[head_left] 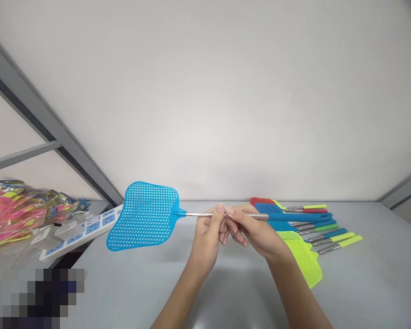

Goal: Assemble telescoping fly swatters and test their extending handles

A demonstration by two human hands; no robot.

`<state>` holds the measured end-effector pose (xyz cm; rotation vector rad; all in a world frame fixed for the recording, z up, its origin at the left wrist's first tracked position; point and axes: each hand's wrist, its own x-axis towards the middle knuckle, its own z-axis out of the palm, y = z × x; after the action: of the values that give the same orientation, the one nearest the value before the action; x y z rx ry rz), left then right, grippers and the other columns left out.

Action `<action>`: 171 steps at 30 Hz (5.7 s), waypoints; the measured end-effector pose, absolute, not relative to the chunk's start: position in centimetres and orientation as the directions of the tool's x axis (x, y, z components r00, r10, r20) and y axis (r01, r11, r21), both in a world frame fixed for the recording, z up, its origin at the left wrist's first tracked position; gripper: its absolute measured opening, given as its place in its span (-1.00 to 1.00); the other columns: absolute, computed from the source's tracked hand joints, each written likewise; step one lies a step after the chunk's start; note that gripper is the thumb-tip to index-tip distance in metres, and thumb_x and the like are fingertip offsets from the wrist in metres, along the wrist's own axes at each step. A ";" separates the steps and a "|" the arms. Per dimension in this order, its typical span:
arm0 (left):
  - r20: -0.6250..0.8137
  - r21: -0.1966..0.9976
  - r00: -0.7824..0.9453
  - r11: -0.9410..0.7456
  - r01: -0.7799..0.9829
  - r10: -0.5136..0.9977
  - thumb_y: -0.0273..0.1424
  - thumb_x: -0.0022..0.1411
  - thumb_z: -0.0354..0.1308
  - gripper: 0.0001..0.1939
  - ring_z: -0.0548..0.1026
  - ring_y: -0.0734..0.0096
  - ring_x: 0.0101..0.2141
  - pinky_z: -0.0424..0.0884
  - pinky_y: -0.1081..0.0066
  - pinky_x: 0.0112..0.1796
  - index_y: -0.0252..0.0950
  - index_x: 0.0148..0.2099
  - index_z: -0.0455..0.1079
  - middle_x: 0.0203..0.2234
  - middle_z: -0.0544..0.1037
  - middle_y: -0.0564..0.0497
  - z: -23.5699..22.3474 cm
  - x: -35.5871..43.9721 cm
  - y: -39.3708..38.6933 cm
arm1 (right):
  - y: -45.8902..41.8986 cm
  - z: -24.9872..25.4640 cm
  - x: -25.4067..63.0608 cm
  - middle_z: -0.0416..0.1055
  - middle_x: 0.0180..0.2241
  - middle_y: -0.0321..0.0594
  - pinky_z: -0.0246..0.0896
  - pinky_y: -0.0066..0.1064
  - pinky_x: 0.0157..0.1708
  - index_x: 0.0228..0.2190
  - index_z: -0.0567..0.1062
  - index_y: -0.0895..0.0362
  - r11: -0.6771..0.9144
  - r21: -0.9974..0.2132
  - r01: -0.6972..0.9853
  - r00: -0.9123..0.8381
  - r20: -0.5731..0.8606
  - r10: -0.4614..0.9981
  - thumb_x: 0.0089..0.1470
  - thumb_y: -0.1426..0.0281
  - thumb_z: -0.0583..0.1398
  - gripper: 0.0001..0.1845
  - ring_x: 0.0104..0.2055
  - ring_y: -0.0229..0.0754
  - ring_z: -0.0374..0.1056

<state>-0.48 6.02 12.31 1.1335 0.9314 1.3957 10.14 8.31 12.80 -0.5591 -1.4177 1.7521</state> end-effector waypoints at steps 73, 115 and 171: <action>0.190 0.950 -0.286 -0.250 -0.188 0.939 -0.18 0.17 -0.13 -0.55 0.04 0.59 -0.70 0.01 0.46 -0.59 -0.28 -0.66 -0.09 -0.81 -0.04 0.18 12.9 -2.6 6.5 | 9.6 12.7 13.0 -0.16 -0.78 -0.49 -0.43 -0.50 -0.74 -0.77 0.05 0.16 -0.103 -0.908 -0.407 -0.406 0.079 0.910 -0.04 0.40 0.05 -0.63 -0.76 -0.48 -0.28; 0.277 0.953 -0.275 -0.300 -0.043 0.921 -0.28 0.13 -0.03 -0.57 0.10 0.56 -0.67 0.07 0.46 -0.60 -0.29 -0.72 0.01 -0.77 0.06 0.13 13.1 -2.3 6.0 | 9.1 13.0 12.8 -0.12 -0.80 -0.46 -0.35 -0.47 -0.72 -0.78 0.09 0.16 -0.100 -0.907 -0.408 -0.433 0.096 0.896 -0.01 0.36 0.04 -0.60 -0.77 -0.45 -0.19; -0.010 0.965 0.381 0.109 -0.240 0.924 -0.24 0.16 -0.17 -0.53 0.26 0.52 -0.68 0.16 0.48 -0.59 -0.35 -0.69 0.23 -0.73 0.34 0.00 13.6 -1.4 5.5 | 9.1 12.2 11.7 0.19 -0.77 -0.31 -0.10 -0.47 -0.64 -0.79 0.23 0.18 -0.048 -0.981 -0.188 -0.630 0.082 0.772 0.02 0.28 0.02 -0.57 -0.70 -0.34 0.07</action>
<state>-1.41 5.47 13.59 1.1354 0.7707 0.9934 11.71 9.10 12.25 -0.6377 -1.5339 1.7613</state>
